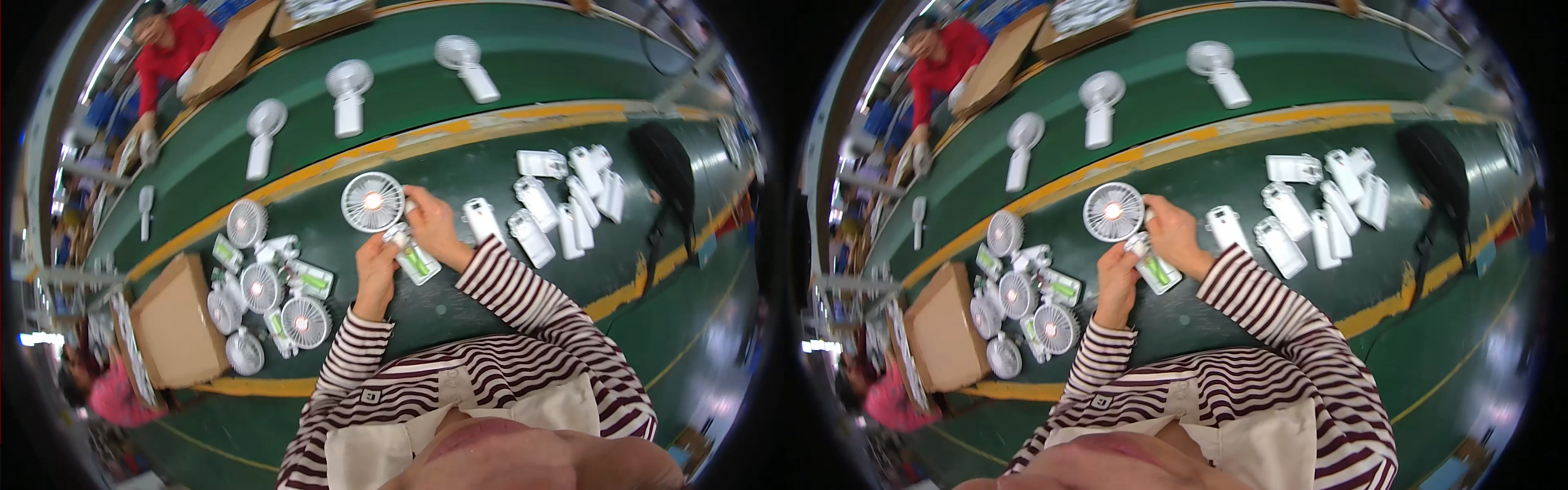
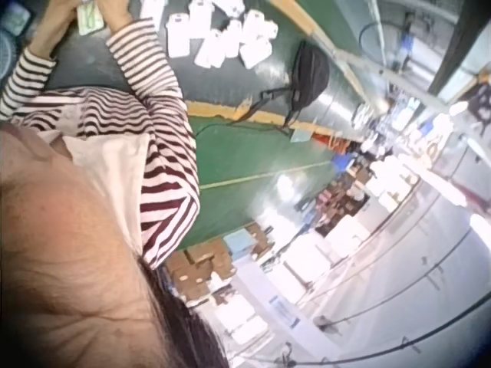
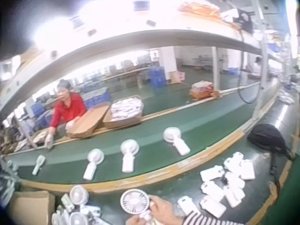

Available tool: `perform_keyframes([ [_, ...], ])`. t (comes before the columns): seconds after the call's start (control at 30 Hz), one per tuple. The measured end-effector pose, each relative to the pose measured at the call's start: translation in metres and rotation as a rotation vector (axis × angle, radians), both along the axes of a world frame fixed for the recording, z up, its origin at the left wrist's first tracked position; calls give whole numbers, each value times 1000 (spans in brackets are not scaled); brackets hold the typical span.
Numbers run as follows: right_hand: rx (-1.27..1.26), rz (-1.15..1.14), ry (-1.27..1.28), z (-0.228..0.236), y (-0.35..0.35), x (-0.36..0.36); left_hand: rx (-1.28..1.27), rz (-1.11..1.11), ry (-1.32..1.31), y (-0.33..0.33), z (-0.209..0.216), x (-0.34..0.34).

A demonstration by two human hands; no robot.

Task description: The person assembles portable fans by fitting the internal wiring and circuit boards into the handle bases, attaching the handle covers by hand, and placing the assembled fans onto the conveyor belt.

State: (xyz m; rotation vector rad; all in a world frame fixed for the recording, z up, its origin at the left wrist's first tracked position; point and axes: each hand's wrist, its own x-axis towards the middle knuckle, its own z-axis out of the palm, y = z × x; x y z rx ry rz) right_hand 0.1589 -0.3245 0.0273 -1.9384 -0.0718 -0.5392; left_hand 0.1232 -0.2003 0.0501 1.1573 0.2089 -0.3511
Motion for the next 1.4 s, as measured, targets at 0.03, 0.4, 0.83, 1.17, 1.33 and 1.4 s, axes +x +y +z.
perform_keyframes([
  [0.03,12,12,5,-2,0,1,-16,3,6,0,1,0],
  [0.4,111,98,110,-8,1,3,-51,0,23,1,15,-3],
  [0.83,144,116,150,4,0,0,-41,-20,-10,0,5,0],
  [1.17,168,130,147,8,4,-1,-23,-3,-46,2,5,0],
  [1.33,142,136,151,8,2,-1,-57,21,-74,0,8,-1],
  [1.4,150,138,146,7,2,-1,-73,29,-83,0,8,-1],
])
